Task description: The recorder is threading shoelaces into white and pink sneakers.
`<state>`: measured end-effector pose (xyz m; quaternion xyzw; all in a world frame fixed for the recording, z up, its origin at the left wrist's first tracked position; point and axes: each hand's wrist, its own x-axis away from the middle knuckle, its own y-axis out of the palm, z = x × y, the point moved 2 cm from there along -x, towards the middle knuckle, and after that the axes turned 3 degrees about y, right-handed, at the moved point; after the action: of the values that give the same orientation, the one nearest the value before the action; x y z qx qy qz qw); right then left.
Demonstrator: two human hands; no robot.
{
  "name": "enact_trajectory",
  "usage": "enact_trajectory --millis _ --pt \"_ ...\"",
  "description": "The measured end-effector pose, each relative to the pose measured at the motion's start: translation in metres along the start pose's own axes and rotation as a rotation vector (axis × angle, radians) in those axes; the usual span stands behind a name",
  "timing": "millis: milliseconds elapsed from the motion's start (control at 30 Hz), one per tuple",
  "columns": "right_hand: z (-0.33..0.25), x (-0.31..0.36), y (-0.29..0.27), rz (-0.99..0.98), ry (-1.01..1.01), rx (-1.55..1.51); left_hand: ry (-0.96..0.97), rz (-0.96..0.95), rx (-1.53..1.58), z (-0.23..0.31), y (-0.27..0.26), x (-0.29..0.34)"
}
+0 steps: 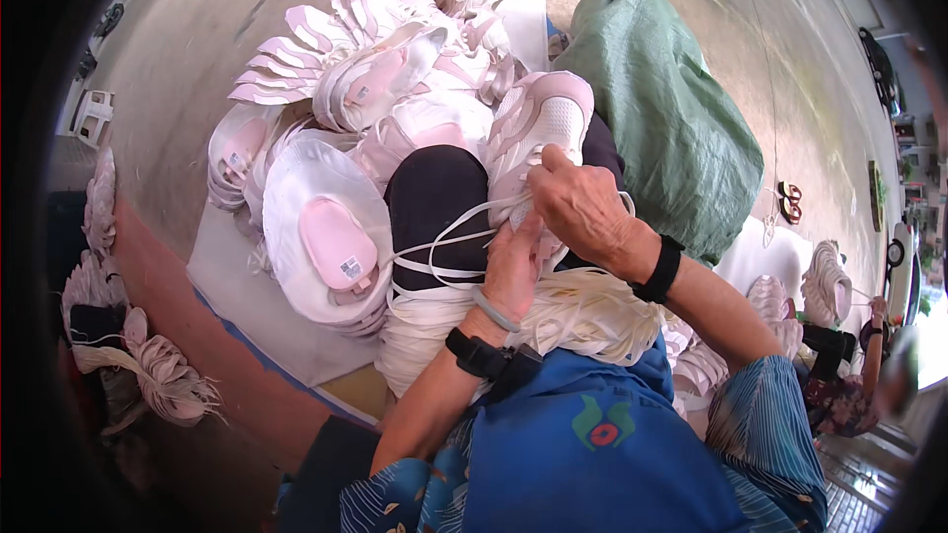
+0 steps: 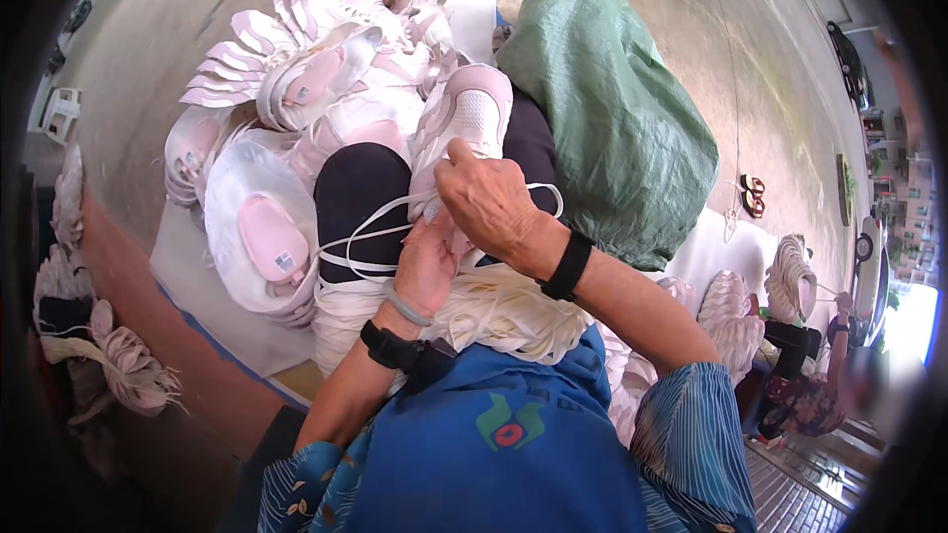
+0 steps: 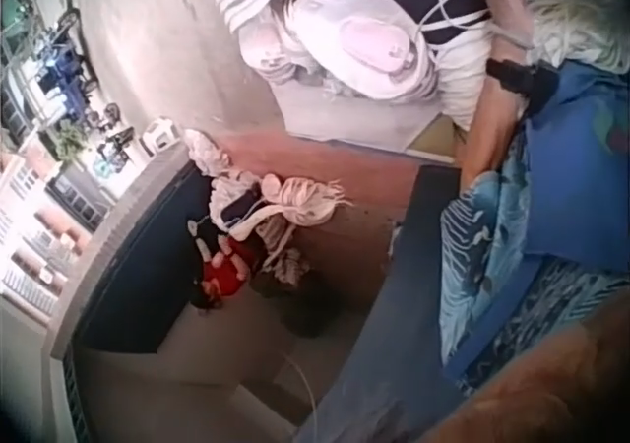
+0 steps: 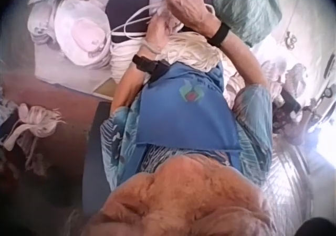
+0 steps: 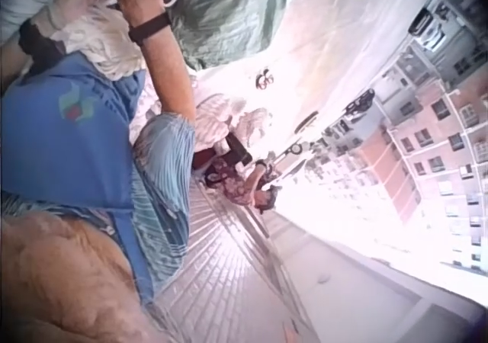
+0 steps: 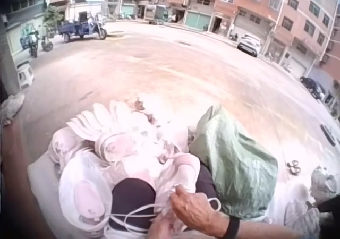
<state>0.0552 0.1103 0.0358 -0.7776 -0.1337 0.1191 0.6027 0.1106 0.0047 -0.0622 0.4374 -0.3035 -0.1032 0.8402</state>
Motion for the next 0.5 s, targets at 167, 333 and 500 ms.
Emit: enact_trajectory --millis 167,333,500 --pt "0.006 0.000 -0.004 0.033 0.022 0.009 0.047 0.043 0.006 0.008 0.011 0.004" --pt "0.003 0.000 -0.010 -0.008 0.010 0.003 0.046 0.030 0.029 0.003 0.010 0.004" --pt "0.002 0.001 -0.012 -0.031 0.087 0.024 0.019 0.063 0.088 0.008 0.017 0.006"
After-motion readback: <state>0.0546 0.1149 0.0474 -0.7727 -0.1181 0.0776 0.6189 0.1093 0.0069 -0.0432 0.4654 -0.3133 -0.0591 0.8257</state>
